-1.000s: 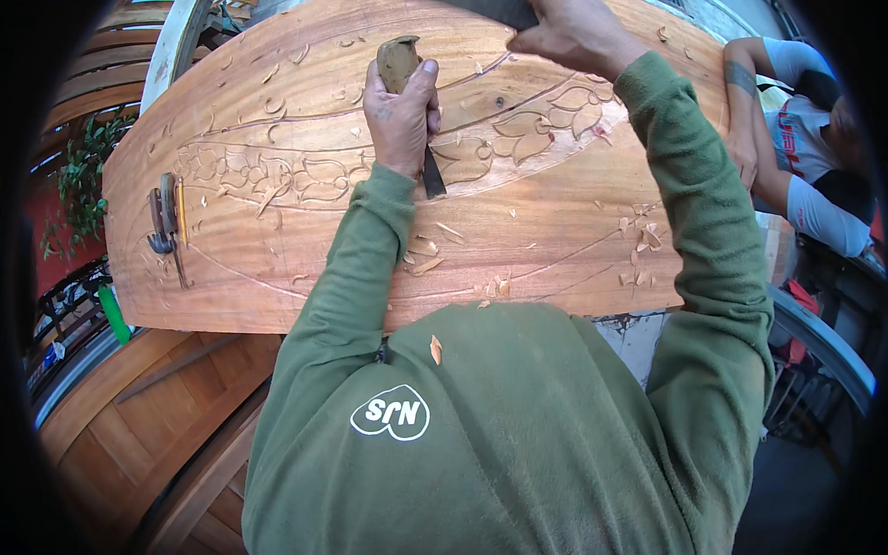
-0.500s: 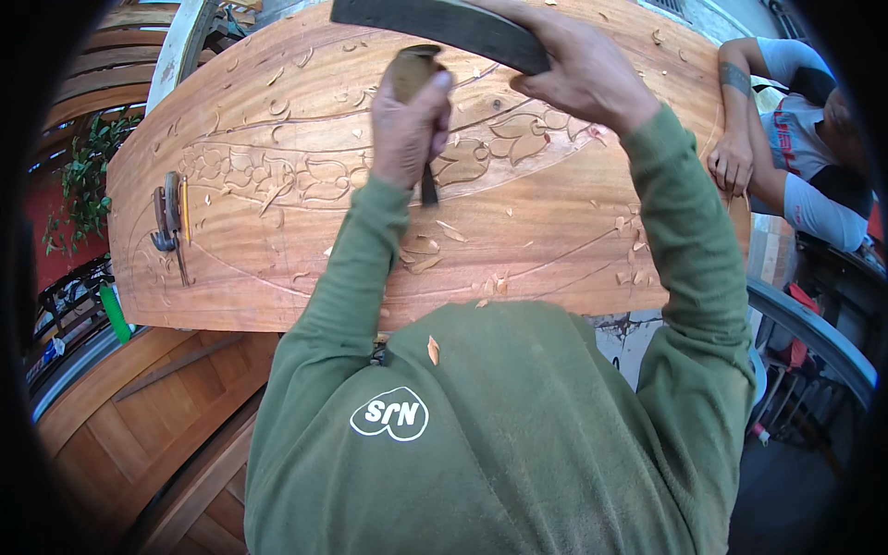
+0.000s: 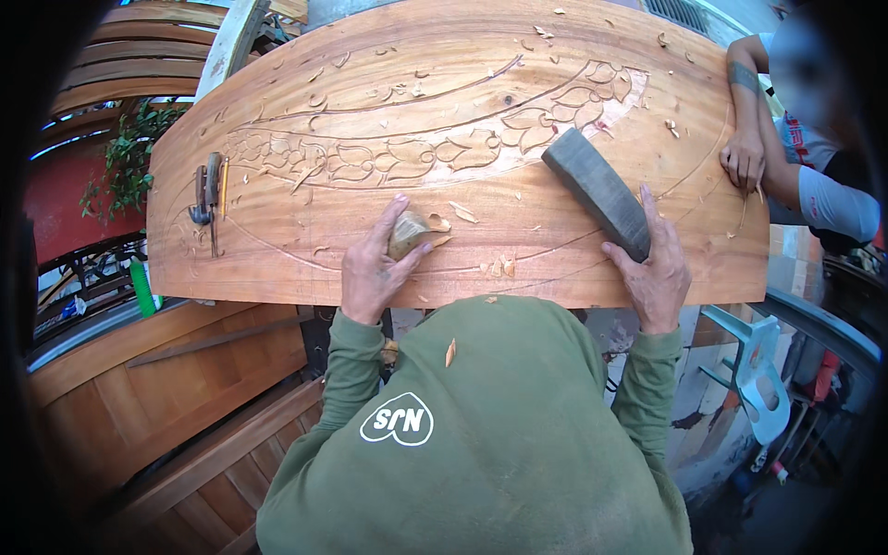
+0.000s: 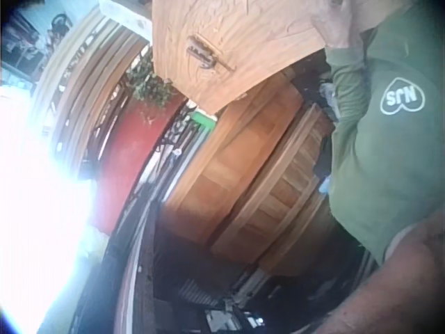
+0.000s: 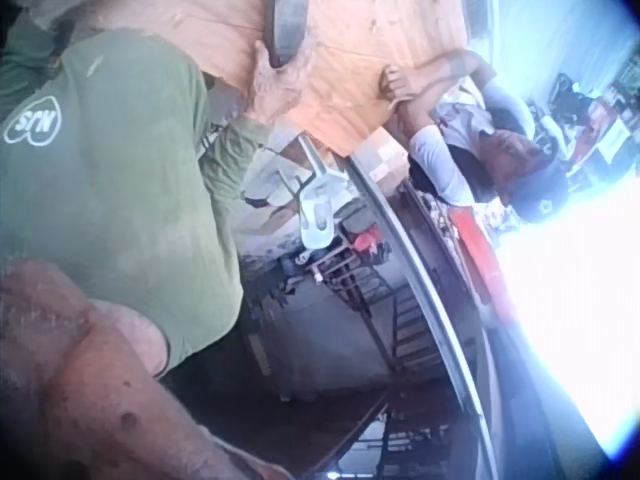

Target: The person carves decorative patterns into a large wooden board using a chisel and a wooden mallet.

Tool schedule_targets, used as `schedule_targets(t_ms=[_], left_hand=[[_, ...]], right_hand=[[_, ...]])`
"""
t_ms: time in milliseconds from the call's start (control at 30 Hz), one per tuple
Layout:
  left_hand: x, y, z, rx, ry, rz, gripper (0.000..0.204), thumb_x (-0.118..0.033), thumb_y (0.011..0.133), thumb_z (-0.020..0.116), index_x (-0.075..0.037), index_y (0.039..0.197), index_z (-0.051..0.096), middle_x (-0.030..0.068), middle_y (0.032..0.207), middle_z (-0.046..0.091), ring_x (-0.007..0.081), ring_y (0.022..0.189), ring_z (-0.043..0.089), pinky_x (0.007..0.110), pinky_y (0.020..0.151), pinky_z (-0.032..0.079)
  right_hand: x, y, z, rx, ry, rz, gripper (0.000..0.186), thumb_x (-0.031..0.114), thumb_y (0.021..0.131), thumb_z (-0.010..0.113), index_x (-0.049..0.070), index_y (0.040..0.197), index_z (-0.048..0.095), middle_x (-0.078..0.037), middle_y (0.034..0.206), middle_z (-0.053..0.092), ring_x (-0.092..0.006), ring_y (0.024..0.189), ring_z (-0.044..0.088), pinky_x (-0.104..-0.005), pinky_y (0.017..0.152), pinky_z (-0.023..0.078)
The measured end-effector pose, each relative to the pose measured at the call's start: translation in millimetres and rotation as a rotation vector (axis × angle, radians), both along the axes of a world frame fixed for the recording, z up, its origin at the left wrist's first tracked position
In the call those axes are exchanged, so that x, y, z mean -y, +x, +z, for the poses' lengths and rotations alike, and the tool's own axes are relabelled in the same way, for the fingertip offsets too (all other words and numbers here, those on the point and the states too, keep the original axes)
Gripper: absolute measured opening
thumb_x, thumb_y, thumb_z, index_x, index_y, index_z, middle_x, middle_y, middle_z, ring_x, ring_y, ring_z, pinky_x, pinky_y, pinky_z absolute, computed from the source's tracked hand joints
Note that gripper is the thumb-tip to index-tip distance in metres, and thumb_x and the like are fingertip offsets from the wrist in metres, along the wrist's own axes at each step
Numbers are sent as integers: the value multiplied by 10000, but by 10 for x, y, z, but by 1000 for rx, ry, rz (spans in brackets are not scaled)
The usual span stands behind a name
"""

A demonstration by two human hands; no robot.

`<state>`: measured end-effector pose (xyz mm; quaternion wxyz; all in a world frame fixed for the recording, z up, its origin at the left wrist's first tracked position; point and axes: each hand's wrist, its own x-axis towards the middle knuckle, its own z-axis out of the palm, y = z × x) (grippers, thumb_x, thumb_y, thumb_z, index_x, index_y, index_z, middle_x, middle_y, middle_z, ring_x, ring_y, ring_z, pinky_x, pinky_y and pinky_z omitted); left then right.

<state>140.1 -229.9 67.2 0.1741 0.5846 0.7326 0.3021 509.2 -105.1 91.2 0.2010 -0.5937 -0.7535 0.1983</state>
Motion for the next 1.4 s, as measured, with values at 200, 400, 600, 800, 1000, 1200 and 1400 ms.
schedule_targets(t_ms=[200,400,600,800,1000,1200,1400], left_hand=[[-36,345,-58,-109,-143,-85,770,-373,841,909,-207,1527,600,105,1588,579,352,1146,750,429,933,633],[230,701,68,-4,-230,-284,709,-361,868,879,-146,1491,614,90,1588,583,360,1163,736,431,957,619],[93,550,92,-29,-161,-316,697,-323,867,873,-134,1488,617,108,1593,576,355,1160,739,423,970,615],[-618,302,-209,-102,-44,-120,657,-377,868,861,-148,1444,641,148,1606,549,403,1091,752,463,936,623],[-309,229,-232,-39,-160,-392,670,-366,854,861,-149,1445,632,115,1666,485,403,1122,737,455,948,617],[388,-298,5,39,-130,-690,714,-326,828,868,-161,1479,624,55,1614,554,363,1026,757,455,895,623],[807,-940,312,22,-96,-362,607,-384,896,860,-163,1425,661,138,973,794,381,879,771,459,725,604]], right_hand=[[41,191,-175,66,161,89,1050,256,689,978,245,1630,514,-108,1194,728,-314,1041,698,-440,907,567],[165,326,-294,56,115,-15,978,409,762,936,243,1629,515,-128,1266,711,-344,1178,660,-471,1019,521],[345,394,-463,227,357,-60,902,449,823,885,218,1618,528,-107,1437,641,-331,1322,584,-499,1138,412],[372,293,-531,237,347,-87,792,429,891,834,208,1598,553,-103,1410,663,-325,1315,601,-495,1142,408],[422,227,-534,262,361,-169,732,443,920,808,229,1579,574,-96,1410,668,-328,1312,608,-499,1130,417],[359,-56,-640,339,374,-383,701,456,927,801,234,1557,591,-103,1372,687,-326,1287,626,-511,1080,468],[394,-274,-506,325,290,-462,693,482,899,823,187,1493,627,-142,1299,722,-380,1206,676,-500,1008,536]])
